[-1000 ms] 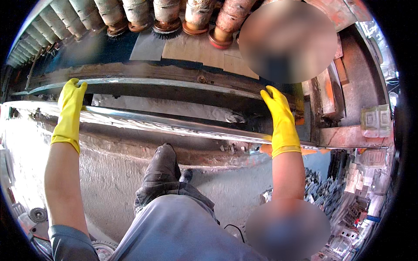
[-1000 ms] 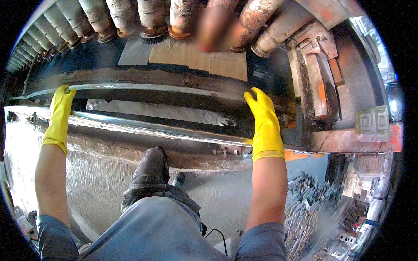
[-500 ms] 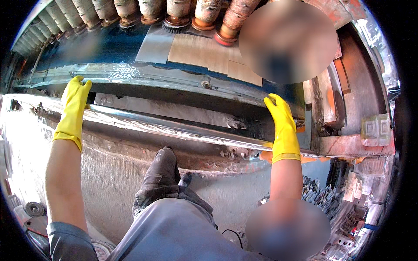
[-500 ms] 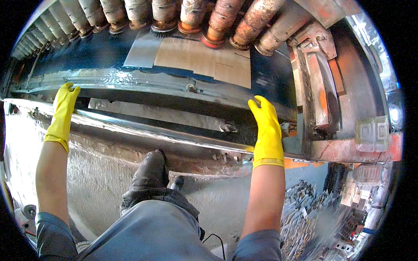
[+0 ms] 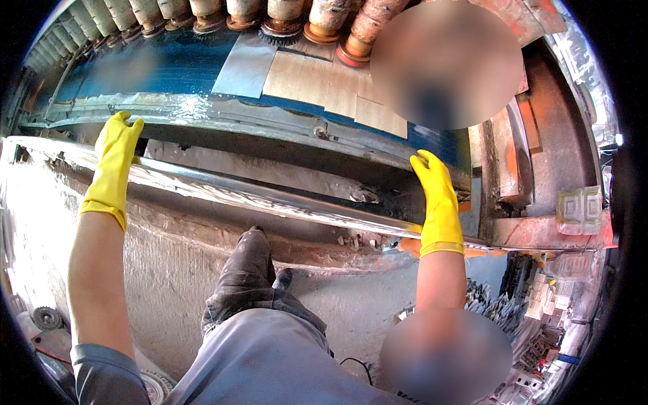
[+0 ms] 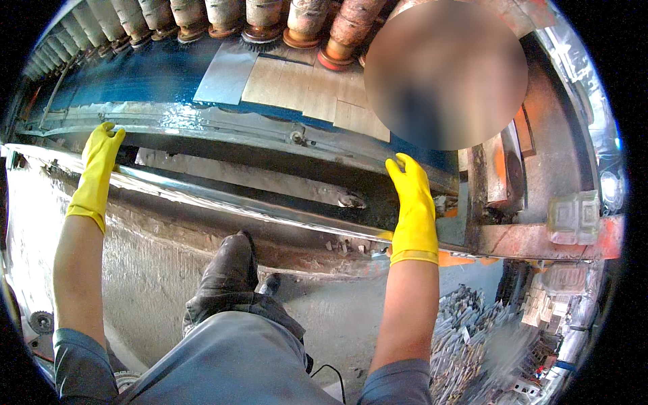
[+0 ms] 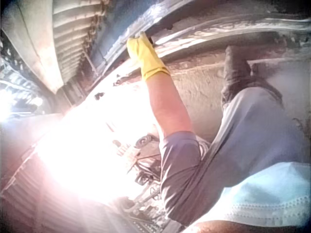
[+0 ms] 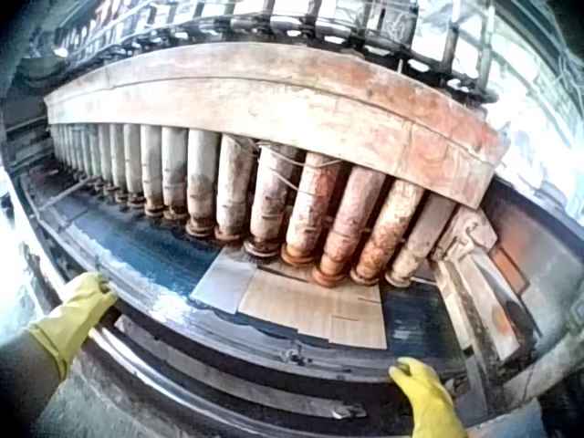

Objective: The person feeds rectangular ceramic tiles into a rotating brush machine to smooth their edges. They retrieve the processed tiles, stack them, and use a hammer to break a tile into smaller pieces. The person then continues to feed the smaller pieces into the machine for further processing.

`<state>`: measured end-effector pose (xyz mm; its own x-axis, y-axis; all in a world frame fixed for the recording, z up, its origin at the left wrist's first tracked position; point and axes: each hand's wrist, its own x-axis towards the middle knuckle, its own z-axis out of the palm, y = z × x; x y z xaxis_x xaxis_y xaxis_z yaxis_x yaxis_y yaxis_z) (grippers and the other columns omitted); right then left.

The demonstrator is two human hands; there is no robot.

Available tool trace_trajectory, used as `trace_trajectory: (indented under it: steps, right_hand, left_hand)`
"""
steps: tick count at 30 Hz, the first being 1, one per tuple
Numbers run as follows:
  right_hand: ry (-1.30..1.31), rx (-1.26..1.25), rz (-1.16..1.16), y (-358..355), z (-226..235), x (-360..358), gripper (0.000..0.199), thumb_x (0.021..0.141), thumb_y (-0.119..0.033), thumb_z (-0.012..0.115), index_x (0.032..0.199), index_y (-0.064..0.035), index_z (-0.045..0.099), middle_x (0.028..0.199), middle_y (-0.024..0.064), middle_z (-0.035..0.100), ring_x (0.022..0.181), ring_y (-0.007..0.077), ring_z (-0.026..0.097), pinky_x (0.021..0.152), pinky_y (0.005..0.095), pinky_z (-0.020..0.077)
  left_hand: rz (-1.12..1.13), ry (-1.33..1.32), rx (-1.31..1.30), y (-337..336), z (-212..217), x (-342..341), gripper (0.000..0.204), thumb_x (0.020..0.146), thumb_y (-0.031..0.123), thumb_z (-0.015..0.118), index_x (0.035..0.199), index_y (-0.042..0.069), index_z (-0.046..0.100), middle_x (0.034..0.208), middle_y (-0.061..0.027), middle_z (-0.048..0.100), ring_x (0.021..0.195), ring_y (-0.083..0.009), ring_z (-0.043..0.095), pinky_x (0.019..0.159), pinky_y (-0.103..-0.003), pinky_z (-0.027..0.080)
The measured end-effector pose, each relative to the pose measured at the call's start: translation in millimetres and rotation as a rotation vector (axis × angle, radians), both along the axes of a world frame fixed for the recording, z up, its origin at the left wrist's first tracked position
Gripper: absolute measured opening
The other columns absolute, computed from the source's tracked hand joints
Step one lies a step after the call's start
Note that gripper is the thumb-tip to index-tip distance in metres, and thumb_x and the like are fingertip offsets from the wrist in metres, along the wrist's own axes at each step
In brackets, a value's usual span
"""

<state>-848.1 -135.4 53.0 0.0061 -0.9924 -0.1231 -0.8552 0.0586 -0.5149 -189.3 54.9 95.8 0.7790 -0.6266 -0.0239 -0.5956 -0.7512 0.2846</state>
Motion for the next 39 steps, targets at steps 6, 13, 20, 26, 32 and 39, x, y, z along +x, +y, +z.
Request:
trace_trajectory:
  steps: [6, 13, 20, 26, 32, 39]
  right_hand:
    - [0.015, -0.018, -0.005, 4.1, 7.2, 5.6, 0.057, 0.091, -0.041, 0.074, 0.135, -0.0053, 0.065, 0.135, 0.0203, 0.066, 0.128, 0.0327, 0.062, 0.11, 0.0403, 0.0446]
    - [-0.005, -0.033, 0.002, 5.4, 6.4, 5.4, 0.058, 0.091, -0.042, 0.074, 0.134, -0.0049, 0.066, 0.134, 0.0202, 0.067, 0.127, 0.0333, 0.062, 0.109, 0.0405, 0.0449]
    - [0.028, -0.017, -0.018, 6.0, 9.1, 10.2, 0.056, 0.091, -0.043, 0.074, 0.135, -0.0085, 0.066, 0.135, 0.0201, 0.066, 0.128, 0.0345, 0.061, 0.11, 0.0415, 0.0443]
    - [0.024, -0.009, -0.037, 6.5, 8.3, 8.5, 0.056, 0.092, -0.042, 0.074, 0.135, -0.0077, 0.066, 0.136, 0.0195, 0.066, 0.128, 0.0337, 0.061, 0.11, 0.0412, 0.0444]
    - [-0.002, 0.007, -0.009, 4.3, 8.2, 9.7, 0.056, 0.092, -0.04, 0.074, 0.135, -0.0049, 0.065, 0.133, 0.0196, 0.068, 0.125, 0.0321, 0.064, 0.108, 0.0397, 0.0456]
    - [-0.004, -0.004, 0.01, 5.1, 8.1, 9.3, 0.057, 0.092, -0.039, 0.073, 0.135, -0.0037, 0.064, 0.131, 0.0202, 0.068, 0.123, 0.0316, 0.065, 0.107, 0.0384, 0.0468]
  left_hand:
    - [-0.027, -0.085, 0.03, 0.7, -1.0, 0.3, 0.058, 0.09, 0.047, 0.069, 0.136, 0.011, 0.064, 0.126, -0.0102, 0.072, 0.109, -0.0286, 0.072, 0.096, -0.038, 0.053]
    - [0.014, 0.008, 0.018, -1.1, 7.0, -9.1, 0.058, 0.091, 0.046, 0.068, 0.137, 0.011, 0.063, 0.128, -0.0107, 0.071, 0.108, -0.0294, 0.072, 0.096, -0.038, 0.053]
    - [0.001, -0.021, 0.012, 0.6, -0.6, 1.4, 0.059, 0.09, 0.048, 0.068, 0.135, 0.011, 0.065, 0.128, -0.0121, 0.071, 0.117, -0.0303, 0.068, 0.1, -0.039, 0.05]
    - [-0.006, -0.022, -0.006, -0.3, -4.0, 2.4, 0.058, 0.09, 0.048, 0.068, 0.135, 0.011, 0.065, 0.126, -0.0114, 0.072, 0.116, -0.0298, 0.068, 0.1, -0.039, 0.05]
    - [-0.002, 0.006, -0.003, -0.4, 0.8, -1.7, 0.057, 0.091, 0.047, 0.068, 0.136, 0.011, 0.064, 0.126, -0.0096, 0.072, 0.103, -0.0277, 0.073, 0.094, -0.037, 0.054]
    - [0.03, 0.072, -0.044, 0.7, 8.2, -14.2, 0.056, 0.093, 0.046, 0.068, 0.136, 0.01, 0.064, 0.126, -0.0098, 0.072, 0.098, -0.027, 0.075, 0.09, -0.037, 0.056]
